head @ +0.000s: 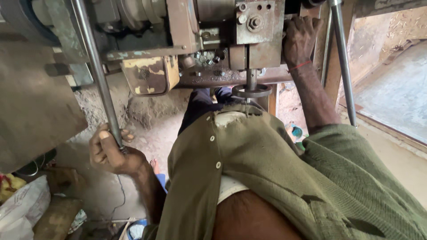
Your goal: The person operates a large industrial machine, likely a lathe or grinder, by turning a handwheel with their right hand while holding a vertical metal rod with their left hand. The machine's grinding wheel is spinning, and the person maintains a steady position while controlling the equipment.
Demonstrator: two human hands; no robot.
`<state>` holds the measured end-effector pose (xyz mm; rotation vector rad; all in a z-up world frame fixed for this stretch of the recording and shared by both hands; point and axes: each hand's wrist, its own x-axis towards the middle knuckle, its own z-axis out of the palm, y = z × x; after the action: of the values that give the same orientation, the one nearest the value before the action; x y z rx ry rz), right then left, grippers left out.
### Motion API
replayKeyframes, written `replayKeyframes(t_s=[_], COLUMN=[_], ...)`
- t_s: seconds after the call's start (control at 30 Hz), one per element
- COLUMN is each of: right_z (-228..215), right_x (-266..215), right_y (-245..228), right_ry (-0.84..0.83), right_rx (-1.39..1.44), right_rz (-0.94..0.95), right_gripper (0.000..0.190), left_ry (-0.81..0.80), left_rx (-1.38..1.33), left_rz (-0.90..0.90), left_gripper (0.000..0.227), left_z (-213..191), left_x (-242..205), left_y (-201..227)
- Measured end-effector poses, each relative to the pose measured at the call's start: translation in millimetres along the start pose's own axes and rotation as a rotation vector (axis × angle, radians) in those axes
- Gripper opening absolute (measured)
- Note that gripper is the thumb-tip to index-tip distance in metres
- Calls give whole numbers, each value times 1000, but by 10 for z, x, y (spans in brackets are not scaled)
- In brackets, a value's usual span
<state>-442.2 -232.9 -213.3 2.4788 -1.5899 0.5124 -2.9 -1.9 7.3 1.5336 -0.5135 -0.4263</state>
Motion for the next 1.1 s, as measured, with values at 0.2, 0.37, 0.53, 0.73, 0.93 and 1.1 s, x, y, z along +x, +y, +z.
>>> replayKeyframes(t_s=[0.2, 0.37, 0.53, 0.73, 0.93, 1.1], right_z=[109, 4, -27, -140, 49, 264], right_x=[10, 107, 216, 249, 116, -77], right_y=[39, 88, 145, 20, 136, 208], right_ry=[27, -164, -315, -312, -295, -215], right_rx=[-4, 99, 107, -59, -86, -71], right_rz=[14, 68, 20, -70, -91, -68], right_gripper=[14, 18, 22, 12, 9, 7], left_ry=[20, 7, 1, 18, 56, 59], left_rx=[48, 7, -4, 30, 48, -11], left_rz=[21, 6, -16, 4, -30, -7], left_gripper=[26, 24, 24, 25, 25, 24], left_z=[-10, -12, -55, -54, -15, -37], left_x=[14, 14, 7, 32, 25, 37], left_y=[5, -14, -2, -2, 30, -8])
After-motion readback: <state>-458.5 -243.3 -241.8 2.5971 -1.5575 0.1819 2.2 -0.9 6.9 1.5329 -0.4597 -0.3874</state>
